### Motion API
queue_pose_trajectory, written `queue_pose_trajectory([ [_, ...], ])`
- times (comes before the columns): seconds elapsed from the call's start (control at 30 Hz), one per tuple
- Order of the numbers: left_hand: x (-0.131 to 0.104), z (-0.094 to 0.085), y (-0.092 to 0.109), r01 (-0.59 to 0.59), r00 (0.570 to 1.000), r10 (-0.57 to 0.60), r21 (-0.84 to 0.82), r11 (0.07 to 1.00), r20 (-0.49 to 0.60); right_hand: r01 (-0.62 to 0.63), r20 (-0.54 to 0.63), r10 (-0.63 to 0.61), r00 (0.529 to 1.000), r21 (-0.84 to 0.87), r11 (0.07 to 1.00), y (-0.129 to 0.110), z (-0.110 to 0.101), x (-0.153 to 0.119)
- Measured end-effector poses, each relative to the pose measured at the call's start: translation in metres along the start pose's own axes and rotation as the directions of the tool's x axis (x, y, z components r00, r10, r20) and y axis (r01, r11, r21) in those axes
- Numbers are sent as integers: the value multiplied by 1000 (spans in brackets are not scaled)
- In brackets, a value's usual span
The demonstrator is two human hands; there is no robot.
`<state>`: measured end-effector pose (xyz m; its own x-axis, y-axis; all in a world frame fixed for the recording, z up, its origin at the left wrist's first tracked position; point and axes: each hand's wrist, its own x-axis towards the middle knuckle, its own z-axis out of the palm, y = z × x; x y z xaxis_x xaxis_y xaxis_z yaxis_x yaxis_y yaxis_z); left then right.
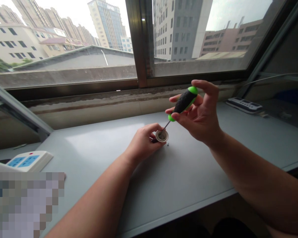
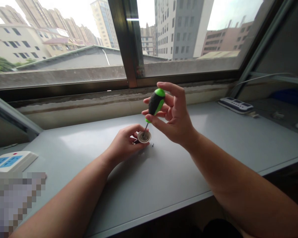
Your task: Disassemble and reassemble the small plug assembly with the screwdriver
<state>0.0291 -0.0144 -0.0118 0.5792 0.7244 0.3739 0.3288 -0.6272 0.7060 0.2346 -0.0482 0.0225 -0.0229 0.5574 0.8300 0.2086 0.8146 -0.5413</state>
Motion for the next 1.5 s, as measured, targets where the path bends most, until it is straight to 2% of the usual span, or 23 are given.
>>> queue_pose_trajectory([
  [0.17, 0, 1, 3, -53, 998, 53, 4, 999, 39, 162, -30, -164, 986, -49, 986, -4, 11, -6],
  [0.3, -1, 1, 1, -46, 998, 46, -3, 999, 34, 164, -36, -165, 986, -17, 986, -13, 9, -5],
  [0.4, -1, 2, 0, -26, 999, 26, -16, 1000, 25, 212, -29, -211, 977, 33, 977, -21, 4, -2],
  [0.5, -1, 2, 1, -16, 1000, 16, -33, 999, 16, 263, -41, -266, 963, -66, 963, -22, 1, 0],
  [0.6, -1, 1, 1, -12, 1000, 13, -42, 999, 20, 274, -103, -298, 949, -197, 941, -21, -1, 0],
  [0.7, -1, 1, 0, -3, 1000, 4, -47, 999, 23, 277, -107, -291, 951, -126, 953, -24, -1, 2],
  [0.77, -1, 2, 0, 0, 1000, 1, -47, 999, 25, 270, -52, -272, 961, -38, 962, -27, -2, 3],
  [0.83, -1, 1, 0, -7, 1000, 8, -44, 999, 25, 293, -12, -293, 956, -22, 956, -29, -3, 4],
  [0.9, -1, 1, -1, -22, 999, 22, -37, 999, 24, 344, -23, -349, 937, -117, 932, -29, -4, 3],
  [1.0, 0, 1, -1, -37, 999, 37, -26, 999, 17, 390, -66, -437, 897, -346, 853, -27, -6, 0],
  [1.07, 0, 0, -1, -35, 999, 35, -19, 999, 14, 385, -65, -445, 893, -402, 831, -27, -7, -1],
  [1.2, -1, 0, -3, -37, 999, 37, -14, 999, 6, 331, 37, -331, 943, -223, 917, -31, -9, 0],
  [1.27, -1, 0, -3, -39, 999, 39, -11, 999, 6, 345, 82, -335, 939, -177, 922, -33, -9, 1],
  [1.33, -1, 0, -2, -37, 999, 37, -9, 999, 11, 370, 51, -370, 927, -268, 889, -33, -8, 1],
  [1.43, 0, 1, 0, -49, 999, 50, -12, 999, 13, 326, -72, -395, 916, -443, 835, -29, -7, -3],
  [1.5, 0, 1, 1, -54, 998, 54, -14, 998, 12, 324, -107, -405, 908, -434, 841, -26, -7, -5],
])
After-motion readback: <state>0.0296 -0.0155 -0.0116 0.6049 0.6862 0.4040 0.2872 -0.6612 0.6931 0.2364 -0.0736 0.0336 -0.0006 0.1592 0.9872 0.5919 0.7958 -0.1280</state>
